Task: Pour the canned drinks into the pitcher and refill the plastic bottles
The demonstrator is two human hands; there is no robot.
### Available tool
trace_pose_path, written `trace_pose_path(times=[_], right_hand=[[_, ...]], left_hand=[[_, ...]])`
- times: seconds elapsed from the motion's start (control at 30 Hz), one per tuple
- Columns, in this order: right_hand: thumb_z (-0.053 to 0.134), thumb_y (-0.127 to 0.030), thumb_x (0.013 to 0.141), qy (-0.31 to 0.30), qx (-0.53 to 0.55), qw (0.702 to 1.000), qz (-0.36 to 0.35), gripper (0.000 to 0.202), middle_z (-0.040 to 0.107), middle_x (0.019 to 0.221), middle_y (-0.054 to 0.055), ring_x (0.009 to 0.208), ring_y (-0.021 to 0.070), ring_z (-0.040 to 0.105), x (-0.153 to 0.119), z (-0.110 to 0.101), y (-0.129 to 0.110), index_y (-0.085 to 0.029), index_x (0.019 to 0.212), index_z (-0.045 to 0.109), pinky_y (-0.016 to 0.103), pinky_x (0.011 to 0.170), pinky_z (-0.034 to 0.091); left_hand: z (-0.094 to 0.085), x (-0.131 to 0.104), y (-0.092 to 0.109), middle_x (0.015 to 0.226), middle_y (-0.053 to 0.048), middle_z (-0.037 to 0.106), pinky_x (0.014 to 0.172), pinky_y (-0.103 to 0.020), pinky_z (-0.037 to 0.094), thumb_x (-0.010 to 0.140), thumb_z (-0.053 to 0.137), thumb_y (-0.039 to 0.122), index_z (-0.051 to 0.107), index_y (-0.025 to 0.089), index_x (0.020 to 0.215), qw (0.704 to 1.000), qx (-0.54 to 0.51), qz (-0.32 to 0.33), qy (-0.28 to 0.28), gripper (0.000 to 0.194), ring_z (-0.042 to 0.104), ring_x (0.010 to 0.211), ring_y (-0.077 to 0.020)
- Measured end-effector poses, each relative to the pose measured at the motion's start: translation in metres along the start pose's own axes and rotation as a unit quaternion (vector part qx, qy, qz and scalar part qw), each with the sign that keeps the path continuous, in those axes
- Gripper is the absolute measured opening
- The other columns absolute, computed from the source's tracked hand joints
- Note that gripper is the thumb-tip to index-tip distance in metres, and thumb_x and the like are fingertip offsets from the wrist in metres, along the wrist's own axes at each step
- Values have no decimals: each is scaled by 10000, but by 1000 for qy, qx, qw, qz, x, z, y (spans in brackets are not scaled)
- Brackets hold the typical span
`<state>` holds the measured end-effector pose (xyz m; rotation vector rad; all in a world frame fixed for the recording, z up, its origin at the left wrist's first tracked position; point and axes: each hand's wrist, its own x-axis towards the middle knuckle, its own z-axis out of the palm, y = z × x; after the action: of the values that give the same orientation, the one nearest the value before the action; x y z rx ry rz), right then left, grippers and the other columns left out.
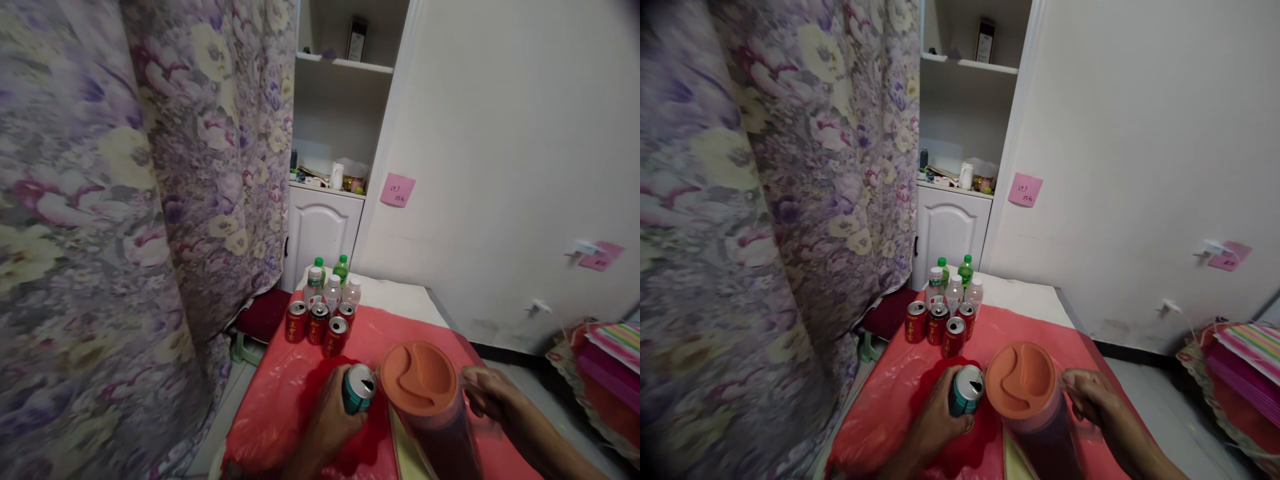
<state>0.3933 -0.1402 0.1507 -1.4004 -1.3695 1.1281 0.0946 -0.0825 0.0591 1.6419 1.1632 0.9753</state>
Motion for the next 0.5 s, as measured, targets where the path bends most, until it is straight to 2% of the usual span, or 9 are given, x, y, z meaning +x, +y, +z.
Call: trace_pose_path(times=[0.3, 0.5], right_hand=[[510, -585, 887, 4, -18, 1000, -11, 483, 236, 548, -79, 556, 139, 175, -2, 4, -8, -257, 578, 336, 315, 544, 236], [499, -589, 891, -3, -19, 1000, -9, 477, 244, 545, -78, 554, 140, 187, -1, 1, -3, -257, 584, 349, 310, 544, 244]], left_hand=[[-1, 0, 4, 1241, -103, 692, 1045, -386, 488, 588, 648, 71, 567, 205, 1193, 1000, -9, -2, 8, 625, 628, 1191, -295], [0, 1, 2, 1264, -141, 671, 1077, -431, 466, 583, 642, 60, 550, 165, 1221, 1000, -14, 2, 2, 653, 608, 1216, -320]])
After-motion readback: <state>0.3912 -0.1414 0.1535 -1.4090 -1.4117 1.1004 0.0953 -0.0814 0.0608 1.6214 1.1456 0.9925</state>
